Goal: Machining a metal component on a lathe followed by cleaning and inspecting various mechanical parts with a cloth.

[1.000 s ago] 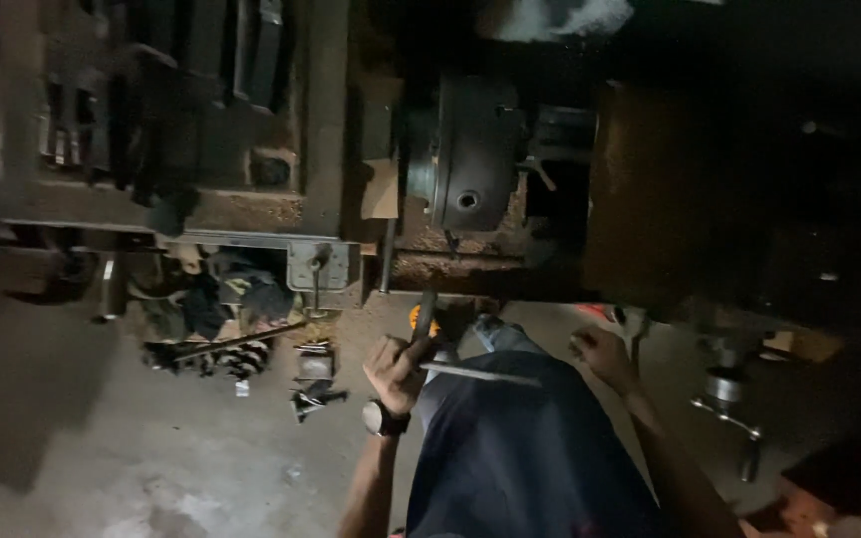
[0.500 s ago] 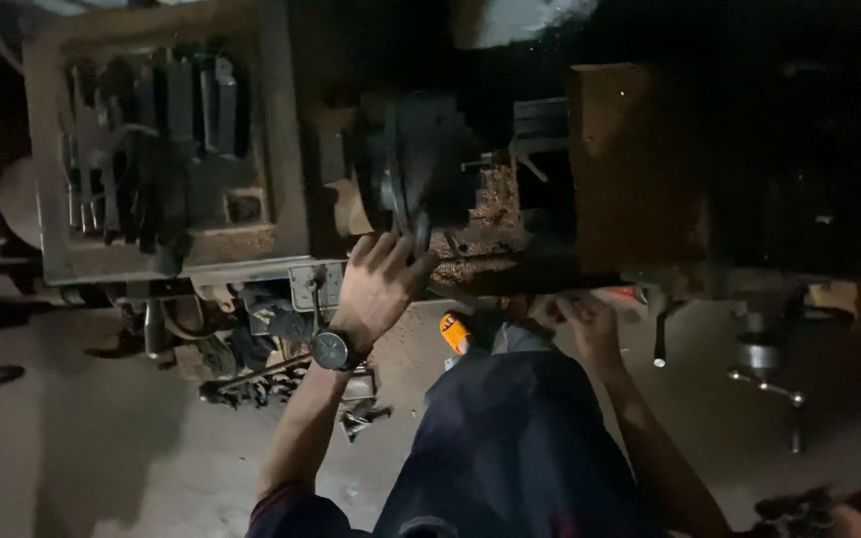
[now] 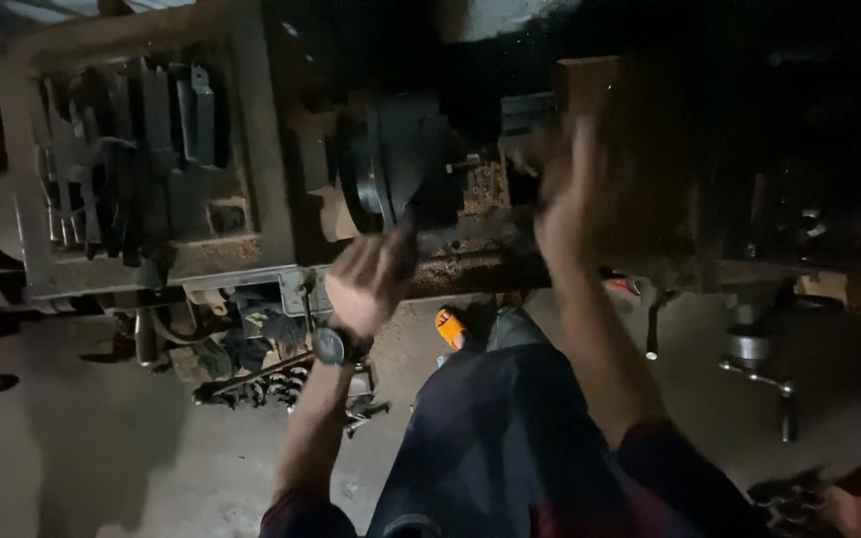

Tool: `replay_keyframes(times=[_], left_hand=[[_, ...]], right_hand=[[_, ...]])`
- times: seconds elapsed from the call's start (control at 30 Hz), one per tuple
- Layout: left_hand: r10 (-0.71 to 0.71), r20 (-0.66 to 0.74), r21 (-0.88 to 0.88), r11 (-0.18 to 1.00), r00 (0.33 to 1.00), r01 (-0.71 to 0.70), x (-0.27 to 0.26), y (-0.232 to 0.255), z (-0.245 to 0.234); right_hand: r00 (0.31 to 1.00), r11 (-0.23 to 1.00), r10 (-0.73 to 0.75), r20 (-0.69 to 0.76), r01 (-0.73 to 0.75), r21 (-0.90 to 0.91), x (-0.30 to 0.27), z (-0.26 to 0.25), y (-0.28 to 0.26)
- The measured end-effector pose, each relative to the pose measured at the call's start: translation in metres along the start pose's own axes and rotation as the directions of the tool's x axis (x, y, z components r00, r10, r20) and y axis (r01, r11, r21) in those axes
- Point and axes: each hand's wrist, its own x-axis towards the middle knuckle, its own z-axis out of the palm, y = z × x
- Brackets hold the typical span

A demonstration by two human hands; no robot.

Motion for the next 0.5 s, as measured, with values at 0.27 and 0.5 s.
replay_keyframes(times=[0.27,0.5], left_hand=[[-0.420,0.046,0.269,0.879,0.907,0.393,0.073,0.006,-0.012],[-0.536,0.331,0.450,0.813,0.777,0.370,0.111,-0.056,0.020]], right_hand=[[0.833,0.910,-0.410,0.371,0.341,0.237,0.078,0.069,0.010],[0.827,0.884,-0.467,0.313,0.424,0.198,0.095,0.022,0.051]])
